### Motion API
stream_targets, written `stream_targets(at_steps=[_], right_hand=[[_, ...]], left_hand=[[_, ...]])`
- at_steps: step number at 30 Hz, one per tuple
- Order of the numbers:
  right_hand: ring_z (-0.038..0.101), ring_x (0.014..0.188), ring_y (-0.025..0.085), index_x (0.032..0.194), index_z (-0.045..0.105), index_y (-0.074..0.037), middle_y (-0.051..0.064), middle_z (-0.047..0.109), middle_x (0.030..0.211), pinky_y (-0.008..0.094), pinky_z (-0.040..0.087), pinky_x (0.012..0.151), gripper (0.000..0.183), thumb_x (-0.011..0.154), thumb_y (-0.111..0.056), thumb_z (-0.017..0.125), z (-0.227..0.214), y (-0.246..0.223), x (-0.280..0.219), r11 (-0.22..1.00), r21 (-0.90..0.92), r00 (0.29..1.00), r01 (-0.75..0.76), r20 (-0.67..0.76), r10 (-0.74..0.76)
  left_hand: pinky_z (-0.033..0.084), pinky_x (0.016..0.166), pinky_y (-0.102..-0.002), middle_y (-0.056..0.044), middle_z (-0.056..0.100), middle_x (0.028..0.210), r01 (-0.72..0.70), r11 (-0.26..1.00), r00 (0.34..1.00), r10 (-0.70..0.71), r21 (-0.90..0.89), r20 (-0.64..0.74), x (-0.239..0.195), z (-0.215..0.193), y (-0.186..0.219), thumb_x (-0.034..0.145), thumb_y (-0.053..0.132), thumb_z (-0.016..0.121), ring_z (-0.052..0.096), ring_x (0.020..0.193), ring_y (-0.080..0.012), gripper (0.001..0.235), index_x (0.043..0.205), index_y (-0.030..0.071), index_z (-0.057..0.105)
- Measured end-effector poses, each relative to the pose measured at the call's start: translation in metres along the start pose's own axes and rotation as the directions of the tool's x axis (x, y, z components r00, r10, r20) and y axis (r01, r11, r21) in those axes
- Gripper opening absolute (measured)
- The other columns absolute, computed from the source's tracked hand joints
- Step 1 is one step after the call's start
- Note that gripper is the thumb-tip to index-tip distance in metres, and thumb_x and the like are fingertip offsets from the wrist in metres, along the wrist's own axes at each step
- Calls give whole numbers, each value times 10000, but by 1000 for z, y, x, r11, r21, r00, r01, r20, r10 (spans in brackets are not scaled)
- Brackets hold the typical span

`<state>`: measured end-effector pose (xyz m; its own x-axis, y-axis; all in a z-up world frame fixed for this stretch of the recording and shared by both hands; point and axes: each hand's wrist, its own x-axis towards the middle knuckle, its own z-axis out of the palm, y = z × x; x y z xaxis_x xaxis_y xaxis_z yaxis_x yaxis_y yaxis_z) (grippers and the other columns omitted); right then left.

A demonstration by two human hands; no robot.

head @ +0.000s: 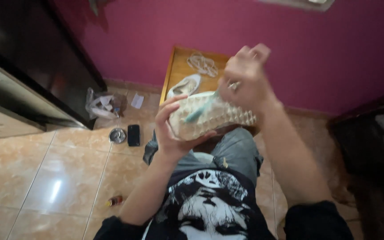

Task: The person scrubs the sole of a white sneaker with a toothbrush, repeatedly dipping the brush into a small bowl of liquid and working across the textured tread. The shoe is rotated and repositioned to access different areas of the sole.

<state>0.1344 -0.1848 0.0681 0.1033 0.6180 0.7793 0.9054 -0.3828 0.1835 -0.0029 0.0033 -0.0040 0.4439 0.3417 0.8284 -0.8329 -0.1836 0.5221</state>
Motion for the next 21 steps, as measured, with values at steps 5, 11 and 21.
stream_targets(at_steps=[5,11,21], right_hand=[[508,701,267,654,474,-158,14,481,648,425,291,786,232,814,-165,643,-4,-16,7,996,61,998,-60,14,59],[521,713,264,659,482,-166,7,490,641,425,290,816,246,819,-162,669,-10,-7,-12,995,28,995,-94,23,94],[478,650,308,597,432,-146,36,473,599,410,291,817,261,745,-10,598,-1,-32,2,981,157,990,-113,-65,124]], left_hand=[[464,1088,-460,-221,628,1300,-25,999,999,23,40,46,2,-2,3,571,290,1050,640,1191,-342,910,1245,39,492],[489,1088,-469,-184,659,1309,35,998,997,-38,44,66,2,-6,16,578,302,1044,666,1190,-337,871,1238,71,524],[590,955,-485,-120,692,1284,-89,975,993,71,204,91,3,-1,18,660,317,985,708,1095,-347,739,1242,132,567]])
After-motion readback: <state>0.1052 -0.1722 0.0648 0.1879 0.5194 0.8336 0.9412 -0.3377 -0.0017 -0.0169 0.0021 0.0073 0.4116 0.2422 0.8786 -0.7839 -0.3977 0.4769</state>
